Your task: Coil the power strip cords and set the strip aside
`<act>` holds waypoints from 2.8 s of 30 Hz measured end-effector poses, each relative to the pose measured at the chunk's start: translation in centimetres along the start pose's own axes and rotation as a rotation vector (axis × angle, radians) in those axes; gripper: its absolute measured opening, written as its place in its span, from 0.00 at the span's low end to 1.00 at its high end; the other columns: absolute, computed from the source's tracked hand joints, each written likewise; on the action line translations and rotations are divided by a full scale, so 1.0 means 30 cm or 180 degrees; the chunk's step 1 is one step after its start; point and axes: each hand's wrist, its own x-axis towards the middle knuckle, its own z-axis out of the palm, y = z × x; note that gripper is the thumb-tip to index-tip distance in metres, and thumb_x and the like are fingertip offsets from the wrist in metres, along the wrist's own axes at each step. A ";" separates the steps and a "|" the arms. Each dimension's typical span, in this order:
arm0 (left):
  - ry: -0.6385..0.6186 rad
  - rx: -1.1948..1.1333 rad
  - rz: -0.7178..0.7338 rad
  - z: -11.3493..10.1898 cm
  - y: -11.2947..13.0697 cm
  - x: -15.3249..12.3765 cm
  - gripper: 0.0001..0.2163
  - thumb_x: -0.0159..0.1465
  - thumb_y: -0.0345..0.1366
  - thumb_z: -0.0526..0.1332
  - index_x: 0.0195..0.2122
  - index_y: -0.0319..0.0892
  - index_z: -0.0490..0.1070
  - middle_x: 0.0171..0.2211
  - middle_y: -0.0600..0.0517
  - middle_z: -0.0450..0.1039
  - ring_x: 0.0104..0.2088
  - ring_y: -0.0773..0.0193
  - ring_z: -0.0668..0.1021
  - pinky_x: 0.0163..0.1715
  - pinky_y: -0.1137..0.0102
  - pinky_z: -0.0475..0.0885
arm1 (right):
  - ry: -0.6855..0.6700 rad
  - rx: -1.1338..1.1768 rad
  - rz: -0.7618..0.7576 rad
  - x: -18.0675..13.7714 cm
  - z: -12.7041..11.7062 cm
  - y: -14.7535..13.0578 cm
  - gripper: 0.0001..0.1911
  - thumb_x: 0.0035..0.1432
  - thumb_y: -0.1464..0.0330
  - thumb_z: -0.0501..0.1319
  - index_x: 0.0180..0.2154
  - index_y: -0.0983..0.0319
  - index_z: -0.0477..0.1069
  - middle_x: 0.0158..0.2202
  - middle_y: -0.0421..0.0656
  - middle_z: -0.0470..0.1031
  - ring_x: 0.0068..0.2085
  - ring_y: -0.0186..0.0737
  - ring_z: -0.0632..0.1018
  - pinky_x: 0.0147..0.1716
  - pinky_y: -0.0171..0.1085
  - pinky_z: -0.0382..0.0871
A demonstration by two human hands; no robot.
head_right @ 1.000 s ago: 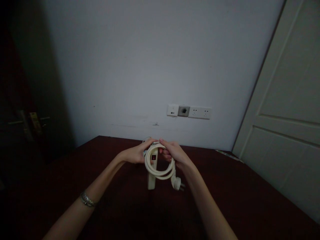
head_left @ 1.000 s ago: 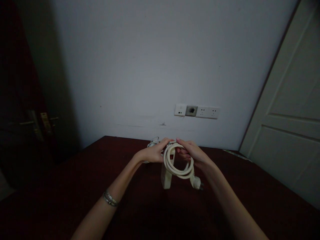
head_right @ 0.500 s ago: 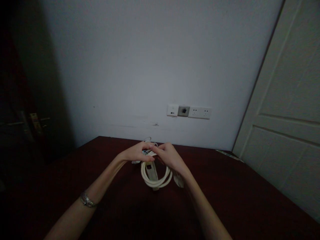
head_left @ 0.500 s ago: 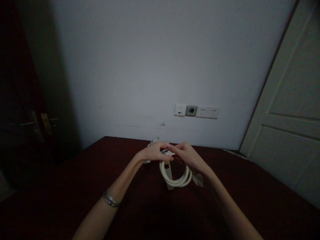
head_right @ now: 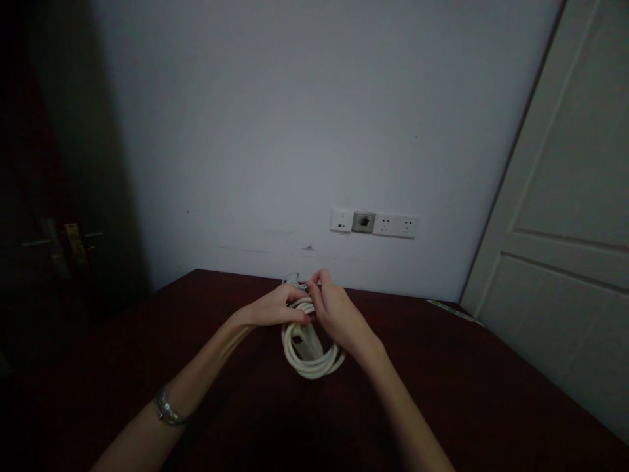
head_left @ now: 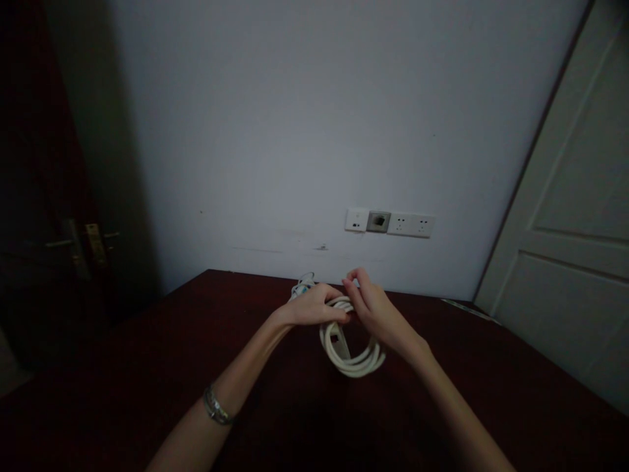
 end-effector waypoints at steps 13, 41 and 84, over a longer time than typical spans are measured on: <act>0.1543 0.0381 0.0606 -0.020 -0.036 0.025 0.14 0.61 0.45 0.53 0.30 0.38 0.67 0.23 0.55 0.62 0.25 0.70 0.65 0.25 0.76 0.61 | 0.1446 -0.0688 -0.0162 -0.065 -0.174 -0.105 0.16 0.57 0.56 0.54 0.29 0.62 0.66 0.22 0.42 0.69 0.23 0.34 0.68 0.24 0.33 0.60; 0.1727 0.0203 0.0820 -0.044 -0.060 0.029 0.14 0.62 0.45 0.53 0.29 0.38 0.64 0.22 0.57 0.60 0.22 0.73 0.64 0.21 0.76 0.61 | 0.0231 0.2485 -0.0008 0.020 -0.070 0.006 0.35 0.51 0.64 0.61 0.59 0.49 0.50 0.52 0.45 0.68 0.46 0.44 0.75 0.39 0.42 0.73; 0.1910 0.1885 0.0949 -0.062 0.018 -0.020 0.13 0.64 0.40 0.52 0.24 0.39 0.62 0.21 0.57 0.60 0.24 0.70 0.63 0.27 0.73 0.56 | -0.0585 0.2251 0.0724 0.039 -0.070 0.053 0.31 0.35 0.69 0.71 0.46 0.62 0.69 0.39 0.44 0.76 0.39 0.41 0.76 0.43 0.44 0.70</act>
